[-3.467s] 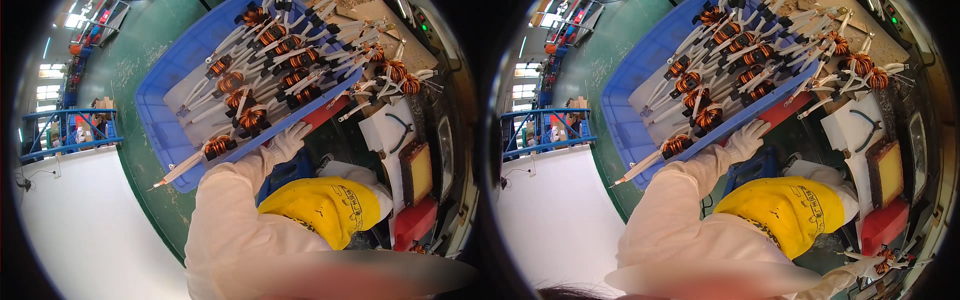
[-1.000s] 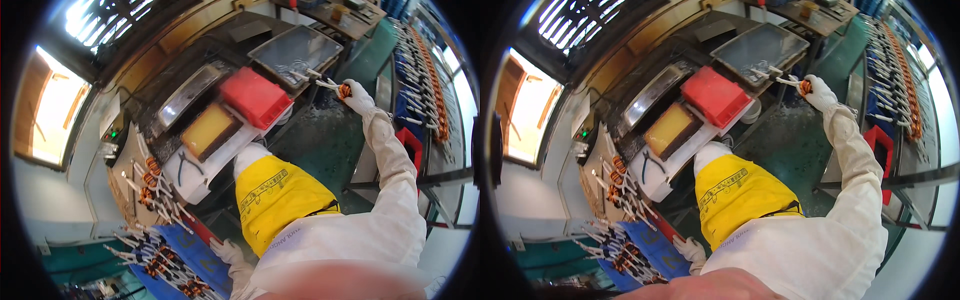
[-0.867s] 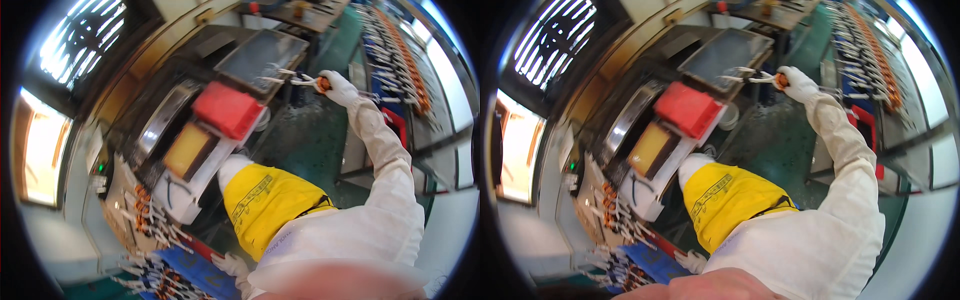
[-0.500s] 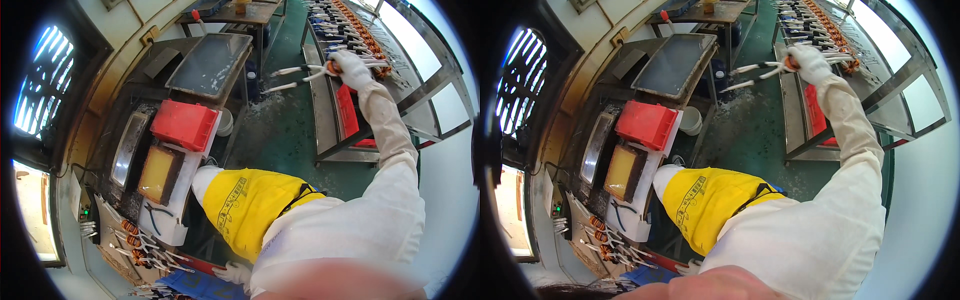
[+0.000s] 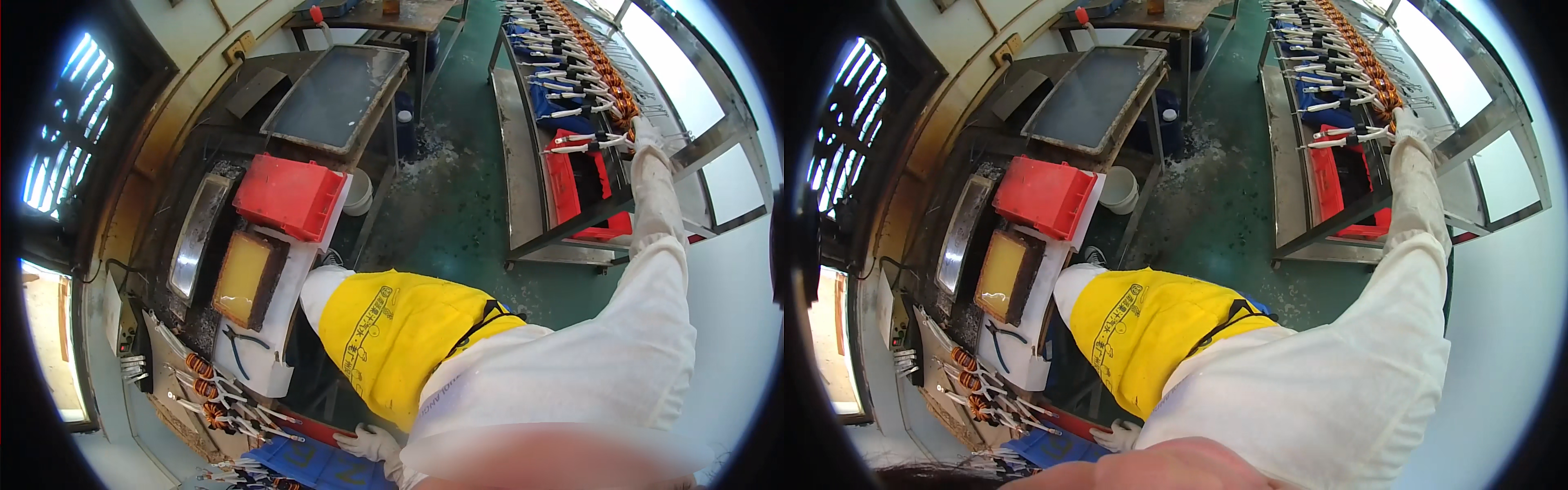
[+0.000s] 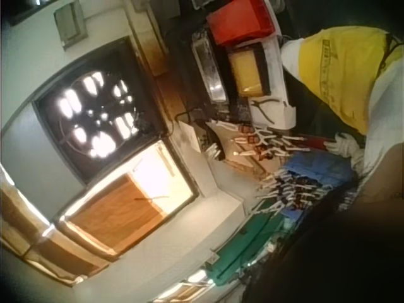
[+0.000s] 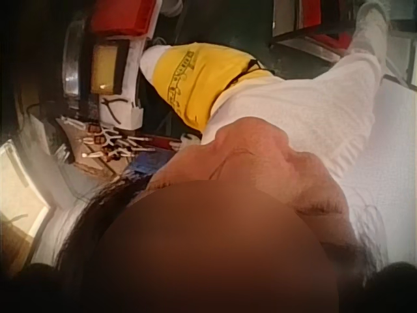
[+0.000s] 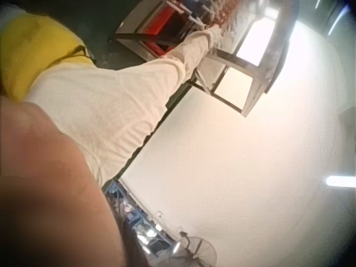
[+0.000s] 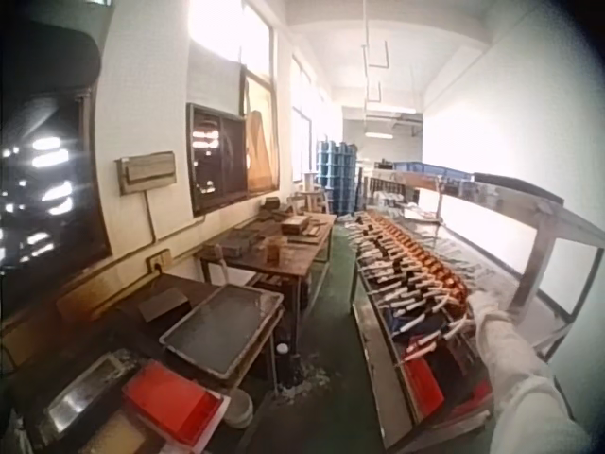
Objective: Dipping the ends of electrical component wires into a solder bath to tin them before assembly.
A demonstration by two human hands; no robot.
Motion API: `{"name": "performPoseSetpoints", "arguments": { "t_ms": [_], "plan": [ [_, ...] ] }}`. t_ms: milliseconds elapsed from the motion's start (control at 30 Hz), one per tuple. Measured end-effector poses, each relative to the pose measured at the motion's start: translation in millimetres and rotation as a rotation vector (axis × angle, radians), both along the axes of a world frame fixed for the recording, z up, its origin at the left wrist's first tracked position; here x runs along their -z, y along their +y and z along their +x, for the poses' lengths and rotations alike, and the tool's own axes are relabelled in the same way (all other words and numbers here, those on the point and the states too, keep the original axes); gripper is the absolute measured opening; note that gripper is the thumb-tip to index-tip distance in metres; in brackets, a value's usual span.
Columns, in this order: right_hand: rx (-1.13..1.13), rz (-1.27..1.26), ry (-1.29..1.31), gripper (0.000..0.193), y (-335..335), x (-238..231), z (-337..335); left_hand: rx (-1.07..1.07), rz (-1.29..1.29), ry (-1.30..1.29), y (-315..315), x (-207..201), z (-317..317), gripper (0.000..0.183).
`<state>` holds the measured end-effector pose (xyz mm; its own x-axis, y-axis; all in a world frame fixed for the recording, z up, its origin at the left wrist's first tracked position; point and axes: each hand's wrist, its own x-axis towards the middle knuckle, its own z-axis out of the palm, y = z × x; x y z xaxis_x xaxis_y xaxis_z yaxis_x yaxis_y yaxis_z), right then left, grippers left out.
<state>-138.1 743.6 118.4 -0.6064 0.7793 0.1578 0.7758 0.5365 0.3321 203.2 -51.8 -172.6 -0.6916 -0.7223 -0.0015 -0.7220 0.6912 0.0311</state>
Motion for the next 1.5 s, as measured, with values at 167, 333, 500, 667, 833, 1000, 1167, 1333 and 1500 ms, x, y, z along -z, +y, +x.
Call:
{"name": "performPoseSetpoints", "arguments": {
  "t_ms": [167, 333, 500, 667, 833, 1000, 1167, 1333, 1500],
  "plan": [
    [-0.016, -0.078, -0.003, 0.049, 141, 83, -5, 0.047, -0.027, 0.043, -3, 4, 2, 0.009],
    [0.066, -0.181, 0.401, 0.053, 166, 115, -24, 0.022, -0.068, 0.022, 3, 4, 4, 0.009],
    [0.089, -0.160, 0.482, 0.053, 103, 73, -14, 0.039, -0.063, 0.017, 2, 9, -1, 0.010],
    [0.101, -0.150, 0.616, 0.048, 164, 88, -34, 0.037, -0.075, 0.012, -7, 28, 1, 0.011],
    [-0.015, -0.078, 0.487, 0.033, 153, 89, -37, 0.008, -0.094, -0.040, 3, 16, -5, 0.010],
    [-0.117, 0.216, 0.377, 0.040, 128, 88, -24, -0.005, -0.067, -0.040, 5, 14, -7, 0.009],
    [-0.180, 0.351, 0.013, 0.052, 21, 67, -29, 0.024, -0.088, -0.037, 8, 6, -4, 0.011],
    [0.003, 0.145, 0.096, 0.047, -4, 58, -48, -0.015, -0.064, -0.023, 0, 16, 0, 0.011],
    [0.107, 0.153, 0.098, 0.049, 19, 74, -60, -0.009, -0.040, -0.021, -7, 26, 1, 0.011]
  ]
}}
